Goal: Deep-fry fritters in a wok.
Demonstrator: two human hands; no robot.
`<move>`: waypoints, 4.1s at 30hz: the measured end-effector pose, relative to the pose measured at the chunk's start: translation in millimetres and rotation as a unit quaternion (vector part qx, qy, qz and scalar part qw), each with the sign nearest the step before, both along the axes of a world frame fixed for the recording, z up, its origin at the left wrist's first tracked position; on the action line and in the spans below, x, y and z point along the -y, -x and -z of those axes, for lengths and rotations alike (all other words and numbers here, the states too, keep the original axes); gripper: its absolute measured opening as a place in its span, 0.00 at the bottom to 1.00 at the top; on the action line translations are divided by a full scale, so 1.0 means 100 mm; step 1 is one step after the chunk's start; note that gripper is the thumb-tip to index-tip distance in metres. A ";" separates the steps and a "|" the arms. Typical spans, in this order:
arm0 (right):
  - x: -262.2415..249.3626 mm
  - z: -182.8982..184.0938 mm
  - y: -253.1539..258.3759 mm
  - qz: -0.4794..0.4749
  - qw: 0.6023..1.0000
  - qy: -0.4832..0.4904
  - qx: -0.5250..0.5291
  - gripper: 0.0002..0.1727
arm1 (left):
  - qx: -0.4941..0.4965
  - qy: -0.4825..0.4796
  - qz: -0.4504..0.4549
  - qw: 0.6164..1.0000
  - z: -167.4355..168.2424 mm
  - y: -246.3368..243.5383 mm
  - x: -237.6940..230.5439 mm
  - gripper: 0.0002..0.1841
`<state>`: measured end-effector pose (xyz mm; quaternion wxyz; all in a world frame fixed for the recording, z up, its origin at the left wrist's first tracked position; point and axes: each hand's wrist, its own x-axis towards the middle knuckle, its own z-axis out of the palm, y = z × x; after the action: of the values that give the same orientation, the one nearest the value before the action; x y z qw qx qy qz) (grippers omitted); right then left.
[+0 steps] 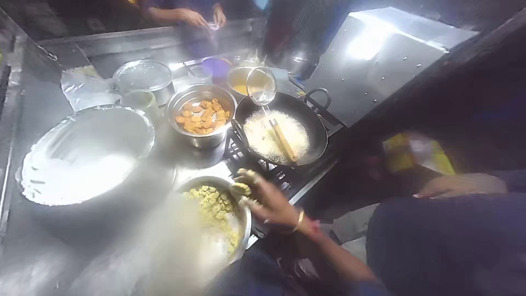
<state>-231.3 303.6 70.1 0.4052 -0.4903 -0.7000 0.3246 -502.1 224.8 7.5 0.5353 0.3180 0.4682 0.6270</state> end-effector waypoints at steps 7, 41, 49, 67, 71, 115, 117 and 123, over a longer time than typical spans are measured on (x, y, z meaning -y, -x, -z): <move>-0.58 -0.49 -1.14 0.158 0.936 0.084 0.302 0.24 | -0.001 0.039 -0.080 0.996 -0.08 0.09 -0.02 0.19; -0.13 2.04 1.56 -0.431 0.637 0.416 0.485 0.25 | 0.027 -0.203 -0.030 0.978 1.04 0.85 0.27 0.21; -0.34 2.39 1.71 -0.369 0.790 0.303 0.386 0.36 | -0.002 -0.054 -0.063 0.997 0.50 0.73 0.25 0.16; -0.27 1.84 1.14 -0.233 0.832 0.497 0.085 0.17 | 0.063 -0.092 -0.069 0.991 0.86 0.87 0.16 0.33; -0.15 1.79 1.10 -0.137 0.854 0.502 0.002 0.18 | 0.127 -0.054 -0.071 0.988 0.72 0.85 0.14 0.31; 0.28 0.98 1.63 -0.111 0.967 0.153 -0.170 0.42 | -0.093 0.111 0.065 0.987 0.26 -0.01 -0.24 0.28; 0.29 1.00 1.65 -0.120 0.960 0.158 -0.199 0.53 | -0.108 0.089 0.100 0.985 0.24 0.00 -0.19 0.19; 0.22 0.96 1.38 -0.088 0.891 0.244 -0.373 0.54 | -0.072 0.066 -0.019 0.995 0.21 -0.10 -0.14 0.39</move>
<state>-369.8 281.5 -25.7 0.4738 -0.3528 -0.4366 0.6785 -492.3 239.0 -14.0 0.5079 0.3174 0.5519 0.5802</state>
